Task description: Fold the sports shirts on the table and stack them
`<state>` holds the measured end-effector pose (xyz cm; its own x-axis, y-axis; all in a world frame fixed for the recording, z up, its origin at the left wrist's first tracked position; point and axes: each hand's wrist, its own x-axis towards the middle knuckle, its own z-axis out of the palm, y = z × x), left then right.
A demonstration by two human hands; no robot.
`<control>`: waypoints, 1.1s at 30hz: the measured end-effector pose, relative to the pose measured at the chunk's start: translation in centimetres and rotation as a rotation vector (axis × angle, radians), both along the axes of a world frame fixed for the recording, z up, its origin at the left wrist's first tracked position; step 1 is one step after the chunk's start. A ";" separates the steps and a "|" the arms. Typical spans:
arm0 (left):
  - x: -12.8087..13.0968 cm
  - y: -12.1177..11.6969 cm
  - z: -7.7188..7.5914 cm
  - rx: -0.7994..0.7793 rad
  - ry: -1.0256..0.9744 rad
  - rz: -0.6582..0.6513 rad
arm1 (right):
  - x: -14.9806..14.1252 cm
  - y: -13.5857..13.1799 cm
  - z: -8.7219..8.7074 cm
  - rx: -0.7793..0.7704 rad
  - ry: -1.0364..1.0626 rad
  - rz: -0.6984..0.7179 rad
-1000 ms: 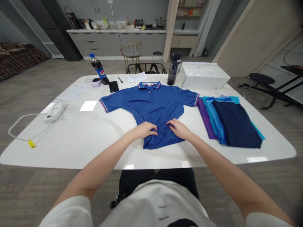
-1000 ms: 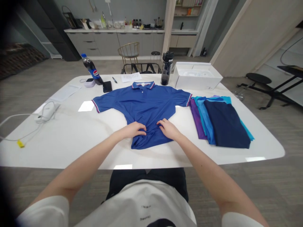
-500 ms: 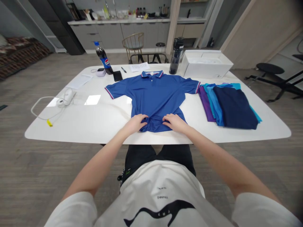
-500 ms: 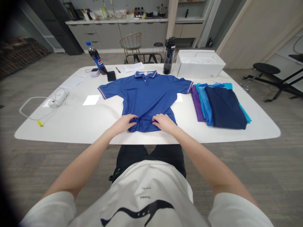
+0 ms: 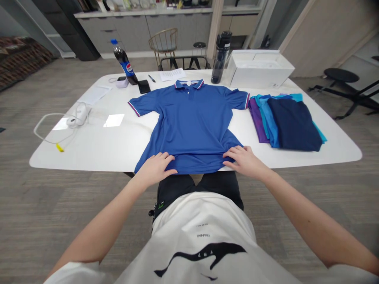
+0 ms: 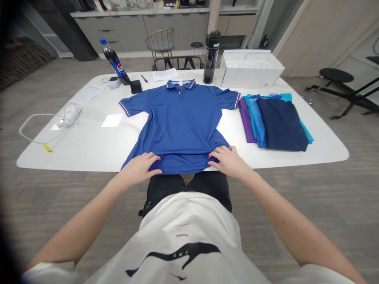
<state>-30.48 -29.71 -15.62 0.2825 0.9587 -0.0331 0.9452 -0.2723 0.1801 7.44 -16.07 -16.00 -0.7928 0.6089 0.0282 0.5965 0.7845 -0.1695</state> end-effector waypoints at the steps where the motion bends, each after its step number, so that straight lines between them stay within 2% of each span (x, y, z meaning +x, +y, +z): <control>1: 0.5 -0.2 -0.4 0.005 0.052 0.008 | 0.3 -0.2 -0.1 0.031 -0.036 -0.011; 3: 0.9 -0.9 -0.9 0.009 0.101 0.022 | 1.4 -0.6 -0.2 0.033 -0.147 -0.044; 5: 0.7 -1.7 -0.9 -0.009 0.067 0.006 | 3.2 -1.1 0.2 -0.046 -0.294 -0.148; 8: 0.6 -2.3 -0.4 -0.108 -0.078 -0.102 | 5.7 -1.8 1.5 -0.369 -0.517 -0.366; 10: 0.9 -2.1 -0.1 -0.170 -0.174 -0.186 | 6.2 -1.8 2.4 -0.529 -0.546 -0.428; 12: 1.6 -1.5 -0.2 -0.134 -0.184 -0.197 | 5.3 -1.2 2.8 -0.475 -0.442 -0.409; 14: 2.8 -0.8 -0.6 -0.023 -0.108 -0.101 | 3.3 -0.2 2.4 -0.307 -0.248 -0.342; 16: 4.2 -0.6 -1.0 0.043 -0.029 0.017 | 1.0 0.8 1.4 -0.172 -0.075 -0.281; 18: 5.5 -1.0 -1.1 0.008 -0.042 0.064 | -0.7 1.5 0.0 -0.061 -0.006 -0.291; 19: 6.0 -1.3 -1.0 -0.047 -0.090 0.048 | -1.2 1.8 -0.5 -0.023 -0.018 -0.331; 22: 5.8 -1.7 -0.2 -0.190 -0.256 -0.007 | -1.0 2.4 -1.4 -0.019 -0.133 -0.467; 24: 4.3 -0.9 0.2 -0.127 -0.195 0.107 | -0.4 3.0 -1.4 -0.014 -0.180 -0.544; 27: 1.0 1.3 -0.2 0.075 0.172 0.505 | 0.2 3.9 -1.4 0.083 -0.221 -0.705; 29: -1.0 2.2 -1.3 0.086 0.346 0.672 | 0.6 4.3 -1.6 0.099 -0.274 -0.779; 31: -2.4 2.1 -2.4 0.033 0.363 0.701 | 1.3 4.4 -2.0 0.044 -0.332 -0.778; 33: -3.3 1.0 -3.1 -0.014 0.307 0.699 | 2.6 4.6 -2.2 -0.048 -0.366 -0.760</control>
